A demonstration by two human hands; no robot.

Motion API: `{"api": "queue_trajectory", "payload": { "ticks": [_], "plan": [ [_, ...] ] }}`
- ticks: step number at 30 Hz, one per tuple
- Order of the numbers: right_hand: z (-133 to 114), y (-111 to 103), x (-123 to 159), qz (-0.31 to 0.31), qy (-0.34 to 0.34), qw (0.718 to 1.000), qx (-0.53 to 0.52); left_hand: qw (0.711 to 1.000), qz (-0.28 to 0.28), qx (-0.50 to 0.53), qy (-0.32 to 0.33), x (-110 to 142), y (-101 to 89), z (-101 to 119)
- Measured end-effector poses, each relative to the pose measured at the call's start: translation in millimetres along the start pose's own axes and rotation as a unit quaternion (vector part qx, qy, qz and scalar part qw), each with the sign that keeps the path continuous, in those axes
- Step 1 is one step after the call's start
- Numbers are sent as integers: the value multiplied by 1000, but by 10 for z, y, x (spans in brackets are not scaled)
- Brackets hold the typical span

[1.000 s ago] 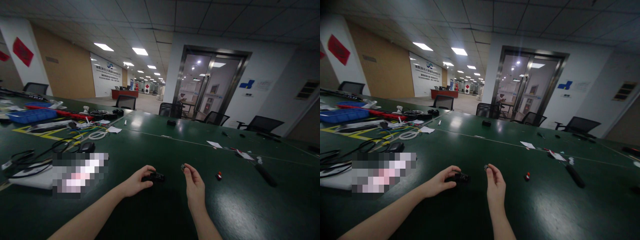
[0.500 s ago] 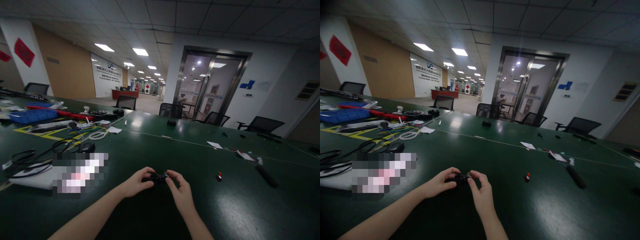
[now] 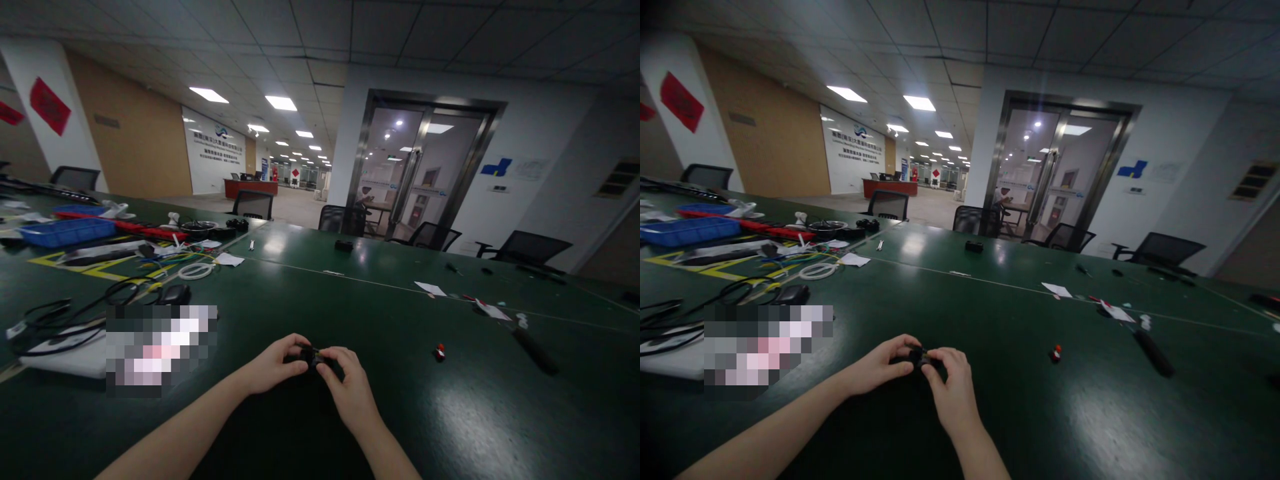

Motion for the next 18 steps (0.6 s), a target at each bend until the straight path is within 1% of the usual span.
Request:
{"api": "queue_trajectory", "payload": {
  "ticks": [5,8,15,18],
  "plan": [
    [-34,21,4,-38,18,998,52,1000,6,-6,2,-16,2,-31],
    [-52,3,3,-48,22,996,70,1000,8,-5,3,-32,3,-26],
    [38,-33,3,-58,53,997,15,1000,0,24,10,-43,2,-24],
    [97,-33,-17,-60,69,996,-2,1000,-1,12,3,-33,7,-22]
  ]
}}
Point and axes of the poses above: each hand's wrist, its own x-axis away from the middle knuckle, its own y-axis out of the palm, z = x × y, the point moved 5 cm from there along -x, towards the middle knuckle, and after that the axes turned 11 degrees about -x, right-handed, at the moved point
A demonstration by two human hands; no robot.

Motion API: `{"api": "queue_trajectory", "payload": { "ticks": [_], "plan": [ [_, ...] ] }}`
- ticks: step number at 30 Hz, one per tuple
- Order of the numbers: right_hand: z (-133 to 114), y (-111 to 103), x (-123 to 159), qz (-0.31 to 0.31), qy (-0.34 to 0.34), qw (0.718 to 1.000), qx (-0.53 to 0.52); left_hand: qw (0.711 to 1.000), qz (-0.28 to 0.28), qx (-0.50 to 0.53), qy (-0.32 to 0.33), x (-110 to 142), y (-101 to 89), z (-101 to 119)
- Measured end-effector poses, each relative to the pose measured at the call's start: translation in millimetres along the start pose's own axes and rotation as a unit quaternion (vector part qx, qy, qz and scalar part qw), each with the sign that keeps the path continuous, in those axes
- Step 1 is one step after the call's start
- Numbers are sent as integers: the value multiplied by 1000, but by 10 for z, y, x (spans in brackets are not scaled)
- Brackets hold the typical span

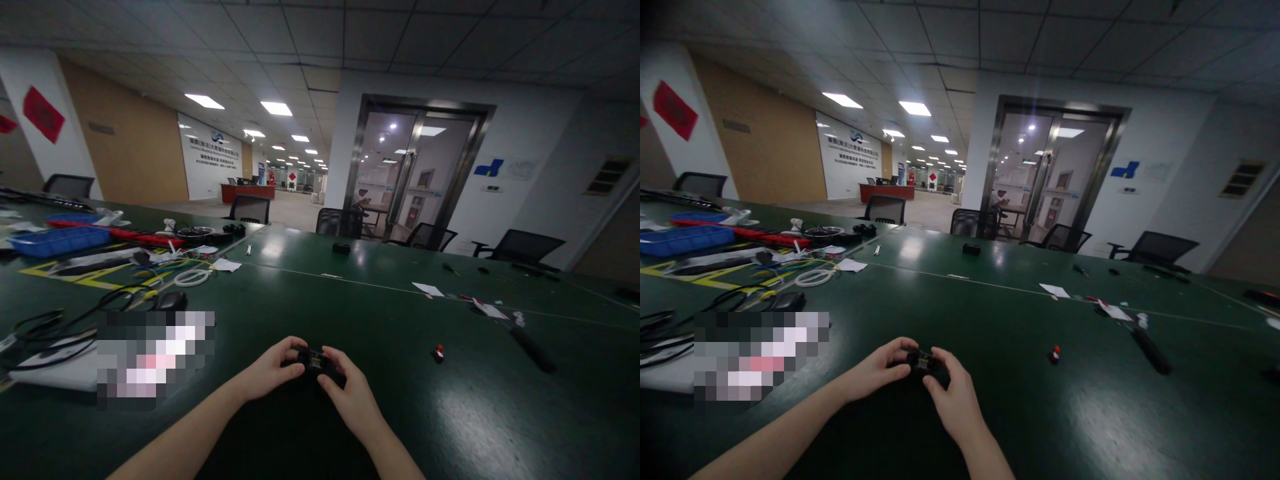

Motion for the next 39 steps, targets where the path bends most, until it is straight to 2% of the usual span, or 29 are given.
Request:
{"api": "queue_trajectory", "payload": {
  "ticks": [4,8,15,18,21,28,39],
  "plan": [
    [14,-24,-22,8,13,1000,0,995,39,-94,-5,23,-51,5],
    [18,-20,-17,-6,40,999,22,969,95,-224,-34,47,-142,5],
    [-5,-12,-17,15,63,995,74,955,94,-279,-31,33,-122,78],
    [-28,-14,-15,22,53,994,88,946,96,-308,-24,20,-100,82],
    [-49,-20,-13,20,37,995,92,944,98,-313,-24,18,-98,65],
    [-92,-40,9,17,55,993,101,952,83,-293,-34,58,-92,90],
    [-134,-59,74,4,44,996,75,962,102,-253,-18,83,-103,21]
  ]
}}
Point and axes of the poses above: each hand's wrist, its own x-axis away from the middle knuckle, its own y-axis out of the palm, z = x × y, the point moved 5 cm from there along -x, towards the middle knuckle, and after that the axes turned 11 degrees about -x, right-handed, at the moved point
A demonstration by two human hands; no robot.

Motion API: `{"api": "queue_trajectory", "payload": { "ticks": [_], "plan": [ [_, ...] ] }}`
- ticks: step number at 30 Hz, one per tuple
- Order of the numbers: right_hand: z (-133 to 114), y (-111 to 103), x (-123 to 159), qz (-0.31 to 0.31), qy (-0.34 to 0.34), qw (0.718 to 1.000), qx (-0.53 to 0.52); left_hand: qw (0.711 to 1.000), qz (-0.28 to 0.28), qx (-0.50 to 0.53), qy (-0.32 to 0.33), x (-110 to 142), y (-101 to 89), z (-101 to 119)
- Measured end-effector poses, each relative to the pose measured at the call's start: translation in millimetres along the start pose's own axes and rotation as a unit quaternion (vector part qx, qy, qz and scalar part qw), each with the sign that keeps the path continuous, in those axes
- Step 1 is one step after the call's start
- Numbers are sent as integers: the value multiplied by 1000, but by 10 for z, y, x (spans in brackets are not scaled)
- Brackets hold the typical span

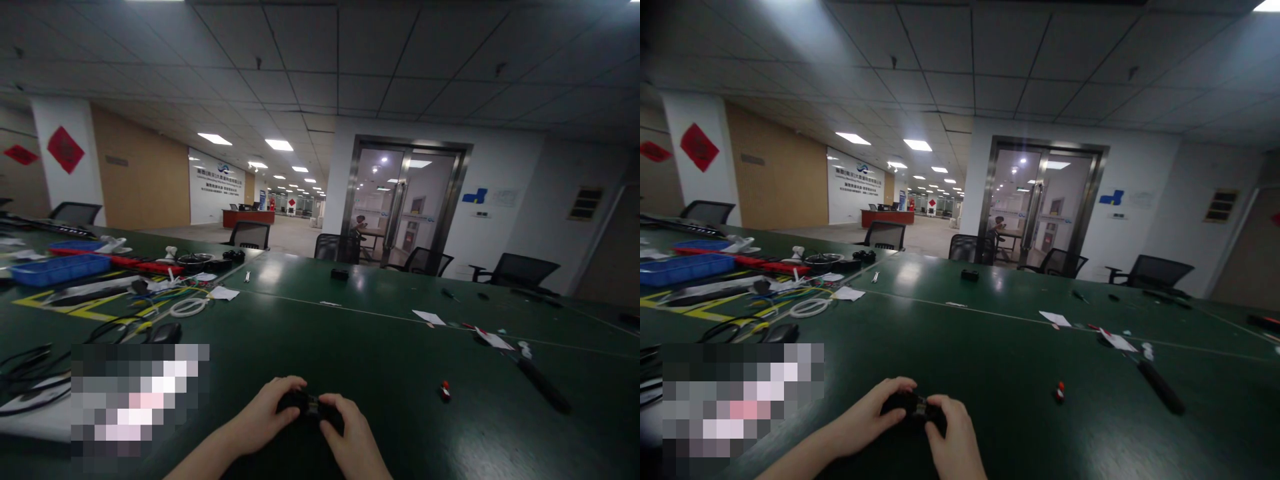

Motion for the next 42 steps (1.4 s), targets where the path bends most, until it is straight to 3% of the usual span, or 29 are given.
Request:
{"api": "queue_trajectory", "payload": {
  "ticks": [12,18,42],
  "plan": [
    [-10,41,-16,-7,-45,999,17,1000,4,-8,-12,-18,3,-25],
    [76,33,-39,2,7,1000,-7,1000,-12,-6,-21,-2,-8,-38],
    [108,75,-82,10,10,1000,-15,996,-12,-91,7,-14,-36,-14]
  ]
}}
Point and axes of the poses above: each hand's wrist, its own x-axis away from the middle knuckle, its own y-axis out of the palm, z = x × y, the point moved 5 cm from there along -x, towards the middle knuckle, and after that the axes turned 11 degrees about -x, right-handed, at the moved point
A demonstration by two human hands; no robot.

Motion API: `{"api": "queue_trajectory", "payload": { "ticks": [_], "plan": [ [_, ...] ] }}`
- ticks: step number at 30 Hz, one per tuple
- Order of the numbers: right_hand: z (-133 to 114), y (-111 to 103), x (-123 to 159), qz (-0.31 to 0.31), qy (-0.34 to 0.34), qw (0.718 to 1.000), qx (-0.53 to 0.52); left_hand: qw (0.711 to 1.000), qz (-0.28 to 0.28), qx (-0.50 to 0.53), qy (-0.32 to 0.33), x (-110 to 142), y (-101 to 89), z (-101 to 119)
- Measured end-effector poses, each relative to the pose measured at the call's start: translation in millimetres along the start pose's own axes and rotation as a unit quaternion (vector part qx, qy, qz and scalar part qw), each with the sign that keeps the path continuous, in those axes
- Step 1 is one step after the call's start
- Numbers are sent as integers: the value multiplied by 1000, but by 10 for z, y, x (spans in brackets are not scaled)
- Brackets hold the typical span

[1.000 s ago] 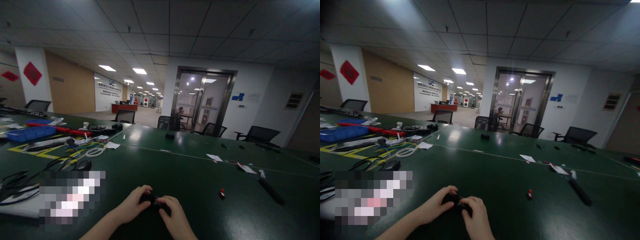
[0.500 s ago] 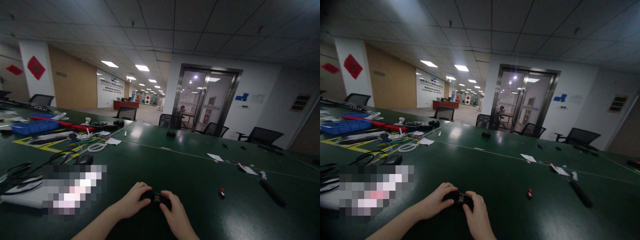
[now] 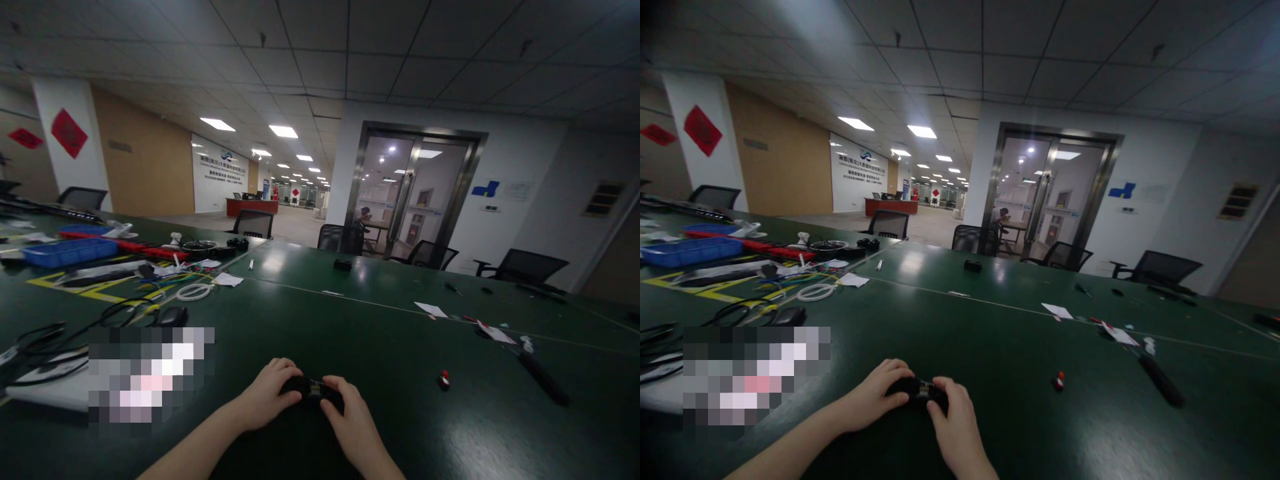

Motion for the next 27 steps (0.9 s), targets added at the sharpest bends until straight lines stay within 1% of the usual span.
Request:
{"api": "queue_trajectory", "payload": {
  "ticks": [7,13,22,27],
  "plan": [
    [24,-14,13,8,22,1000,-13,1000,-1,3,0,-7,21,-32],
    [58,-5,-13,-5,18,1000,-9,1000,-8,8,-2,4,3,-4],
    [9,-11,17,-6,20,1000,-7,1000,-17,12,-12,8,-12,-7],
    [17,-15,6,4,15,1000,-3,1000,-11,-5,-3,-5,9,-16]
  ]
}}
Point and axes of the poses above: each hand's wrist, its own x-axis away from the middle knuckle, its own y-axis out of the palm, z = x × y, the point moved 5 cm from there along -x, towards the middle knuckle, and after that the axes turned 11 degrees about -x, right-handed, at the moved point
